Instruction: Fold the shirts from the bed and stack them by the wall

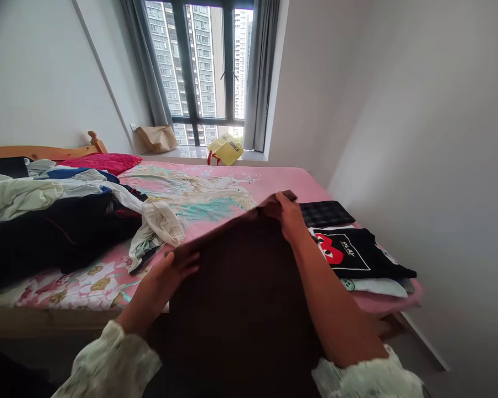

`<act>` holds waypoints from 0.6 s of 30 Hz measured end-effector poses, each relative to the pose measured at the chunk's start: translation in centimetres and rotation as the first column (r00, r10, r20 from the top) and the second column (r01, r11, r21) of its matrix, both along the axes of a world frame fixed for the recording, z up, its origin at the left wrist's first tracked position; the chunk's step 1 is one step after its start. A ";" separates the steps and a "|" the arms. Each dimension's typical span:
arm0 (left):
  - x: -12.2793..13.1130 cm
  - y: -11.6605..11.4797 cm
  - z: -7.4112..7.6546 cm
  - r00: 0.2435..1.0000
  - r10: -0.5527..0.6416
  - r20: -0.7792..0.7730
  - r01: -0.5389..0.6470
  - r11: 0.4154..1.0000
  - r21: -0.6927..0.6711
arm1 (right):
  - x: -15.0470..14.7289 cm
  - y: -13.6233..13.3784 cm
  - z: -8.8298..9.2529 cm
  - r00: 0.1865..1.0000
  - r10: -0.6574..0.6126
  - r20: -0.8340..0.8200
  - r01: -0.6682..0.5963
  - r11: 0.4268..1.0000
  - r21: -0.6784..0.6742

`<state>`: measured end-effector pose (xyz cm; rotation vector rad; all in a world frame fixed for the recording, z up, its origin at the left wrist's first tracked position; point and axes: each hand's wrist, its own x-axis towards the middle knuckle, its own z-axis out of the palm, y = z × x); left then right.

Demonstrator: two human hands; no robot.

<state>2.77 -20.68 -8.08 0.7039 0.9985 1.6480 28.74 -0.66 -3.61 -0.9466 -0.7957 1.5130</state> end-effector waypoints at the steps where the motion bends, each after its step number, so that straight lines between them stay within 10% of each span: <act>1: -0.8 1.4 0.1 0.996 0.079 -0.040 -0.079 0.997 0.016 | -0.7 0.8 0.3 0.999 0.006 0.036 -0.009 0.997 0.077; 5: -3.6 1.7 -4.2 0.943 0.291 -0.160 -0.308 0.947 -0.089 | 0.7 1.2 -3.5 0.985 -0.093 0.143 0.066 0.981 0.182; 12: -7.2 -7.3 -17.1 0.934 0.299 -0.197 -0.357 0.735 -0.577 | 5.7 -11.5 -20.6 0.925 -0.100 0.366 0.163 0.976 -0.144; 18: -6.8 -6.4 -16.9 0.978 0.206 -0.017 -0.171 0.758 -0.629 | 1.1 -18.8 -25.7 0.962 0.081 0.261 0.027 0.922 -0.386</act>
